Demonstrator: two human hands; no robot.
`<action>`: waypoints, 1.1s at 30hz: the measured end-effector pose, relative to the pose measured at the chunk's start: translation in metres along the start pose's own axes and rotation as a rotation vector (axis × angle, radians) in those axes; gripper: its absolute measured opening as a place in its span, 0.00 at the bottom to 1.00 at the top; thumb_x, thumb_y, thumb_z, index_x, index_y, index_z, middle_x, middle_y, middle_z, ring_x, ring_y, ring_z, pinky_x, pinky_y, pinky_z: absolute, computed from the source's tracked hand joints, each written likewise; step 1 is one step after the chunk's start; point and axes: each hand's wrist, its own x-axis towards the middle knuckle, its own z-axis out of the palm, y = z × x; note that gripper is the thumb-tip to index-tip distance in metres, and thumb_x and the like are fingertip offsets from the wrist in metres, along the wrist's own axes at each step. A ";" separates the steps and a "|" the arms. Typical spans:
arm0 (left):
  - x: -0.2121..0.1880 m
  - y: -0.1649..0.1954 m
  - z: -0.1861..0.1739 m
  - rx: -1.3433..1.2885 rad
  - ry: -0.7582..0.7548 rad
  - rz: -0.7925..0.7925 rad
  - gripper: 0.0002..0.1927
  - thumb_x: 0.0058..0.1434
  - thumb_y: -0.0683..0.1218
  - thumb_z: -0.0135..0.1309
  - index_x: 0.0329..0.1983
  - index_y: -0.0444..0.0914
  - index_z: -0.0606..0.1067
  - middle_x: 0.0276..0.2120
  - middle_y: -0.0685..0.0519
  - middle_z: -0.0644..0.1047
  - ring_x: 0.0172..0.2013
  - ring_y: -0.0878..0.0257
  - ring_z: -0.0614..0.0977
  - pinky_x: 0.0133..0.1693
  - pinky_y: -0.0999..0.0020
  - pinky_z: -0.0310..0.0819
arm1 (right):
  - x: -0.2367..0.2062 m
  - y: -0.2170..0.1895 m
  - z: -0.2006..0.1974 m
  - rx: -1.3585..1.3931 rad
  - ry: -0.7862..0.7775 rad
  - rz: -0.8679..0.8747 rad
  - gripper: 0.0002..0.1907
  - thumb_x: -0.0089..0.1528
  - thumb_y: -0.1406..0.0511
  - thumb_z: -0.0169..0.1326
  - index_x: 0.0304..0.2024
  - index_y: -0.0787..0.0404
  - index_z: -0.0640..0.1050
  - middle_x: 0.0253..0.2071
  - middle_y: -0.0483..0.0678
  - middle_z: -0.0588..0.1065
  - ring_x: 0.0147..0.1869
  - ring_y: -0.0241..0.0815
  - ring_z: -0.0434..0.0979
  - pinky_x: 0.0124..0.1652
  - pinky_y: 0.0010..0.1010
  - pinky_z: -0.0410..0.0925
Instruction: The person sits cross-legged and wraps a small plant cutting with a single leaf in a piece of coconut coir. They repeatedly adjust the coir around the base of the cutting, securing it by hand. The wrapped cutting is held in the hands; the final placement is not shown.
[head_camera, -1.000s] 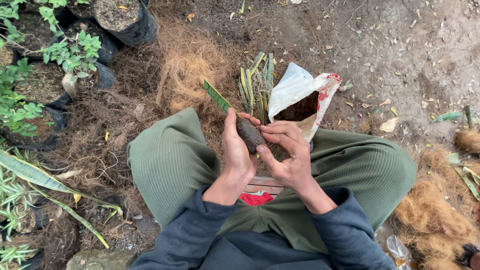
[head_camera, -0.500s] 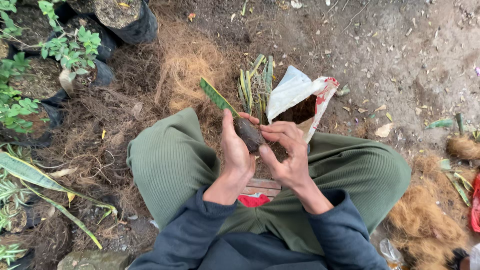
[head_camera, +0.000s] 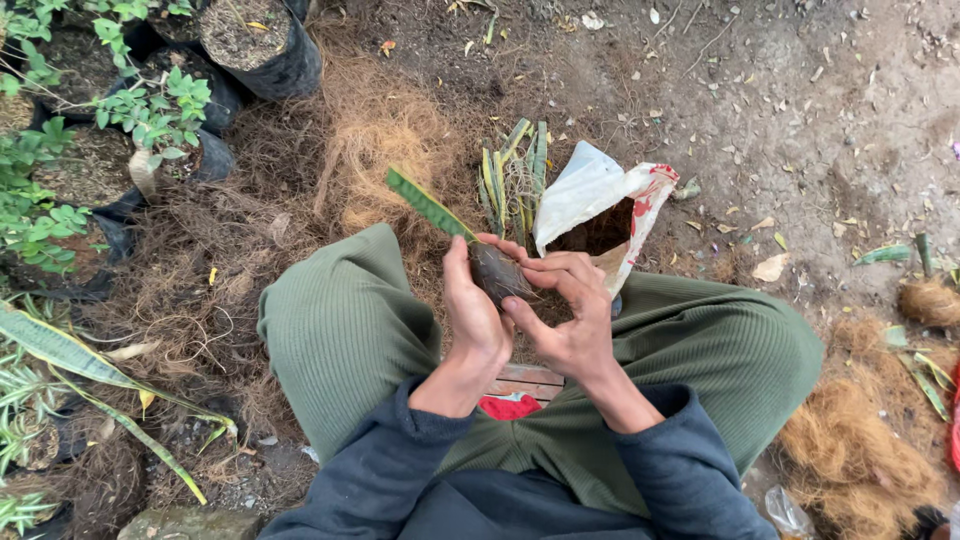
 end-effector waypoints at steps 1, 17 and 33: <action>-0.001 0.000 0.001 -0.025 0.006 -0.008 0.21 0.74 0.58 0.37 0.43 0.36 0.68 0.34 0.47 0.75 0.38 0.55 0.79 0.46 0.59 0.74 | 0.000 0.000 -0.001 -0.019 0.006 -0.022 0.18 0.54 0.60 0.69 0.41 0.63 0.81 0.49 0.48 0.80 0.56 0.47 0.78 0.58 0.39 0.66; -0.012 0.018 0.011 0.153 -0.299 -0.142 0.16 0.76 0.52 0.44 0.38 0.35 0.70 0.32 0.44 0.79 0.38 0.53 0.85 0.47 0.57 0.82 | -0.010 0.007 -0.023 0.326 0.081 -0.041 0.31 0.61 0.57 0.62 0.61 0.68 0.72 0.63 0.54 0.70 0.68 0.45 0.70 0.66 0.35 0.63; -0.011 0.031 -0.002 0.298 -0.233 -0.086 0.11 0.73 0.48 0.52 0.37 0.36 0.69 0.25 0.49 0.75 0.22 0.60 0.79 0.26 0.64 0.76 | 0.011 0.014 -0.038 1.078 0.304 0.399 0.24 0.65 0.57 0.54 0.61 0.59 0.70 0.62 0.50 0.71 0.65 0.50 0.71 0.61 0.37 0.65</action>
